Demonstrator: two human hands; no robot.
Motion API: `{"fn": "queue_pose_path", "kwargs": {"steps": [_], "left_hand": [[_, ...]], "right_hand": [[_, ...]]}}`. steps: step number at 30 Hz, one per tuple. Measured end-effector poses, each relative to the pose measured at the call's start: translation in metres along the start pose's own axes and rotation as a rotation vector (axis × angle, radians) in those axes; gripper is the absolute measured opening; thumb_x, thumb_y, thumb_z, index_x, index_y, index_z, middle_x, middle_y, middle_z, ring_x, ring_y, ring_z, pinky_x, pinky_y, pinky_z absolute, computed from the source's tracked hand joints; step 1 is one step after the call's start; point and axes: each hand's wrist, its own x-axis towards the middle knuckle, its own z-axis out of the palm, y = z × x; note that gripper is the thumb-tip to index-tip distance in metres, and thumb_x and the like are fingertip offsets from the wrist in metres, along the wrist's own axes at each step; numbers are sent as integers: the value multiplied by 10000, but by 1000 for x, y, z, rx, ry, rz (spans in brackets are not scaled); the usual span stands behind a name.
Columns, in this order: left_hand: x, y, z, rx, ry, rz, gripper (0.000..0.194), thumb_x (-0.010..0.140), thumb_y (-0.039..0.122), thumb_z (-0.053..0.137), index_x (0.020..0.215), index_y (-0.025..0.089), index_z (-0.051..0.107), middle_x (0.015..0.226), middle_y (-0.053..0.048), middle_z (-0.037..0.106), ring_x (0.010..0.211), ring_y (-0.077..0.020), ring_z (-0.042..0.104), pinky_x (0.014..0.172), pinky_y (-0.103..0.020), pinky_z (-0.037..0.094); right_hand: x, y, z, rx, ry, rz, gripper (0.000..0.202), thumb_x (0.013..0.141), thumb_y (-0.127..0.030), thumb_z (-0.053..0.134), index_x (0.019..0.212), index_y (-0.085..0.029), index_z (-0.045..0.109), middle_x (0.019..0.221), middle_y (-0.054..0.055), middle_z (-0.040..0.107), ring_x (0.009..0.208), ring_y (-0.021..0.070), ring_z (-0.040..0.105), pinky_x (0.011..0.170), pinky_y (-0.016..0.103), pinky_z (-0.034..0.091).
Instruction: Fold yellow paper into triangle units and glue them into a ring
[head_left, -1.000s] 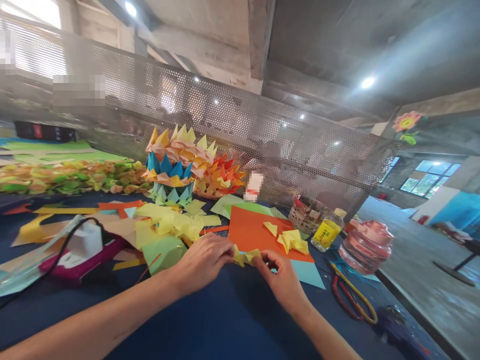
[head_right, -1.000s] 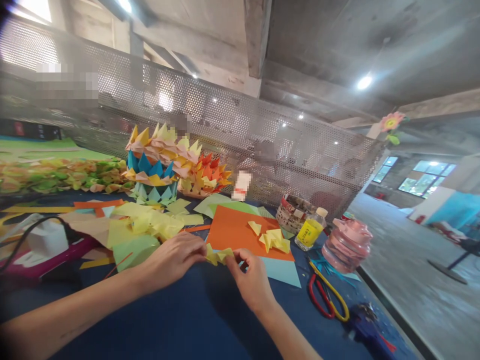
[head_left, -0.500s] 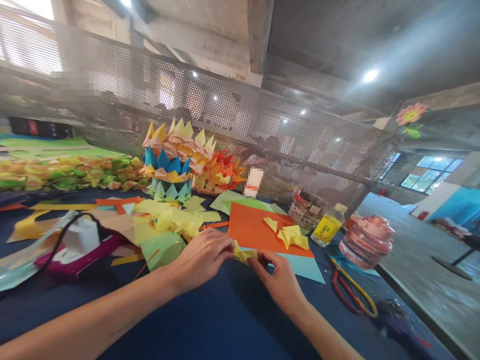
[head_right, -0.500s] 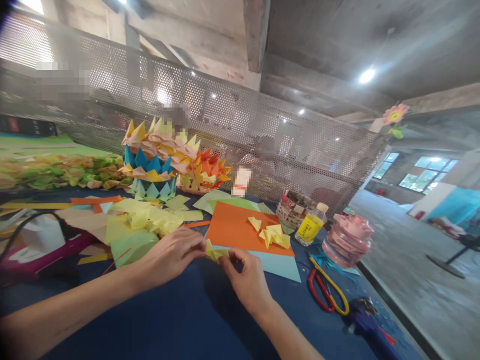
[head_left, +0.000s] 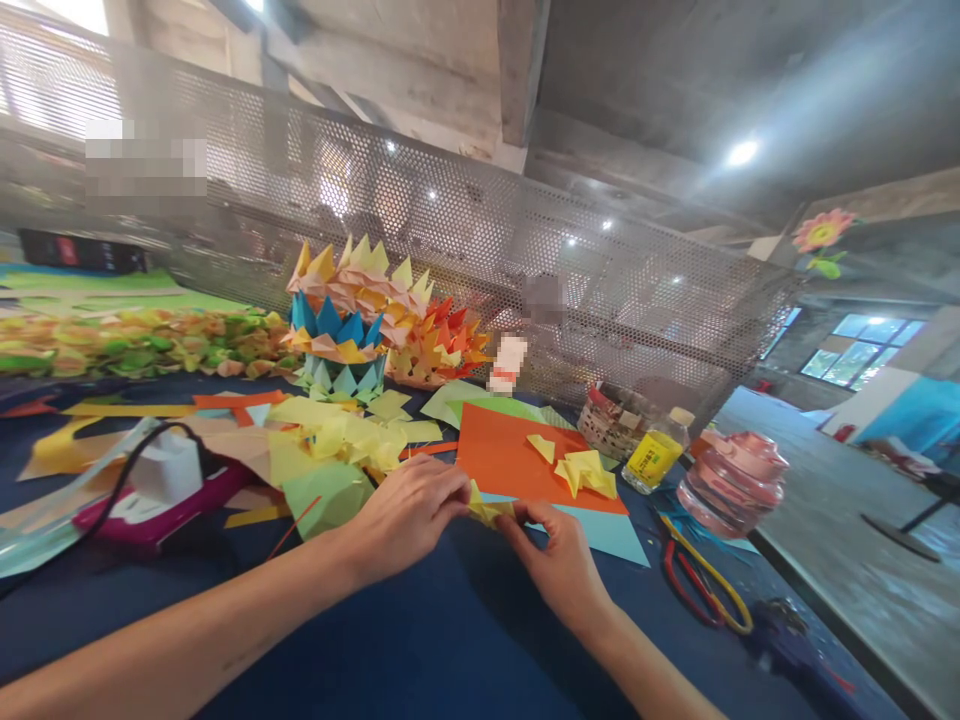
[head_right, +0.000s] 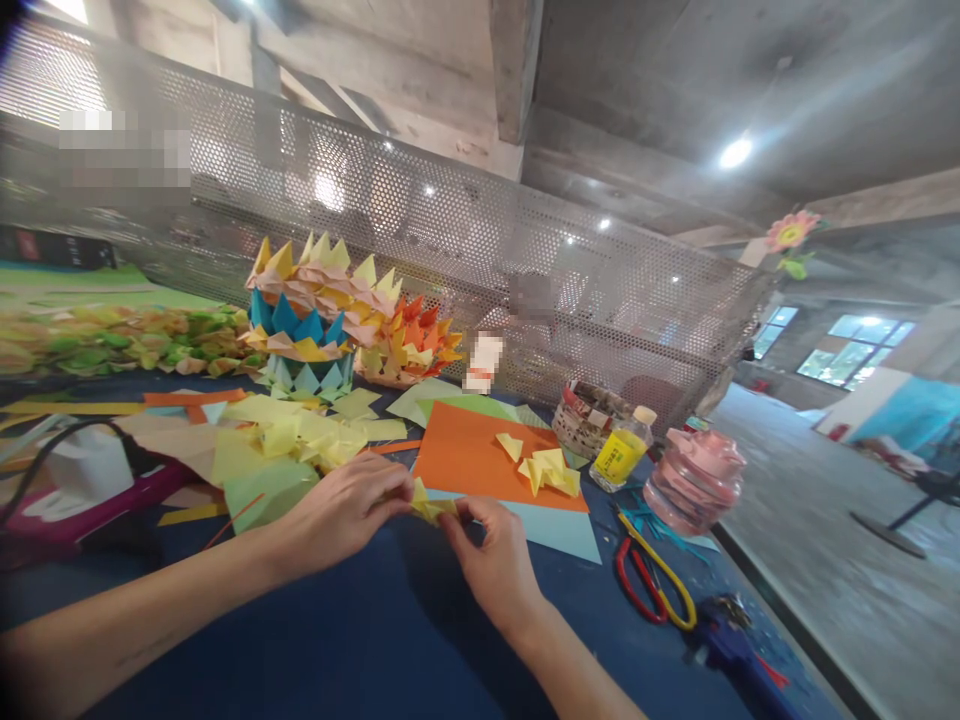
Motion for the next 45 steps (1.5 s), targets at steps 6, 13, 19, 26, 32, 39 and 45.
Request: {"fn": "queue_pose_path", "kwargs": {"steps": [6, 13, 19, 26, 32, 39, 45], "left_hand": [[-1, 2, -1, 3, 15, -6, 102, 810, 100, 557, 741, 174, 543, 690, 17, 615, 682, -149, 566, 688, -273, 387], [-2, 2, 1, -8, 49, -11, 112, 807, 102, 556, 723, 175, 540, 675, 16, 607, 679, -153, 560, 689, -279, 379], [-2, 2, 1, -20, 47, -6, 112, 806, 92, 550, 732, 174, 535, 692, 13, 608, 700, -156, 565, 710, -281, 382], [-2, 4, 0, -60, 87, 47, 131, 790, 69, 532, 712, 171, 505, 696, 3, 607, 721, -162, 567, 722, -289, 385], [0, 6, 0, -61, 107, 96, 147, 790, 61, 506, 693, 169, 481, 686, 3, 595, 696, -153, 543, 734, -303, 376], [-3, 10, 0, -52, 60, 124, 146, 813, 69, 493, 716, 177, 474, 676, 23, 566, 645, -131, 494, 784, -324, 366], [-5, 16, -1, -100, 42, 106, 117, 820, 81, 521, 799, 193, 498, 717, 34, 601, 693, -135, 543, 851, -333, 353]], "right_hand": [[-1, 0, 0, -5, -20, -19, 228, 846, -312, 517, 705, -180, 640, 683, 14, 653, 644, 151, 576, 634, 239, 424], [-2, 0, 1, 20, -8, -29, 216, 837, -298, 530, 704, -181, 653, 702, 16, 675, 660, 155, 600, 643, 237, 433], [-3, 0, 2, 17, -3, -33, 187, 826, -277, 548, 696, -182, 642, 688, 8, 668, 647, 146, 594, 631, 229, 426], [-2, 0, 2, 9, -3, -44, 178, 817, -254, 550, 667, -179, 610, 668, 1, 640, 632, 135, 568, 627, 228, 416], [-1, 0, 1, -28, -27, -40, 163, 819, -246, 544, 695, -172, 619, 687, 8, 641, 649, 140, 569, 635, 239, 415], [-2, -6, 1, 22, -43, 12, 198, 759, -268, 647, 927, -170, 611, 829, 29, 665, 760, 165, 603, 705, 259, 449], [-4, -3, 4, 25, -89, -40, 77, 774, -225, 624, 826, -182, 661, 796, 25, 671, 747, 166, 609, 688, 260, 441]]}}
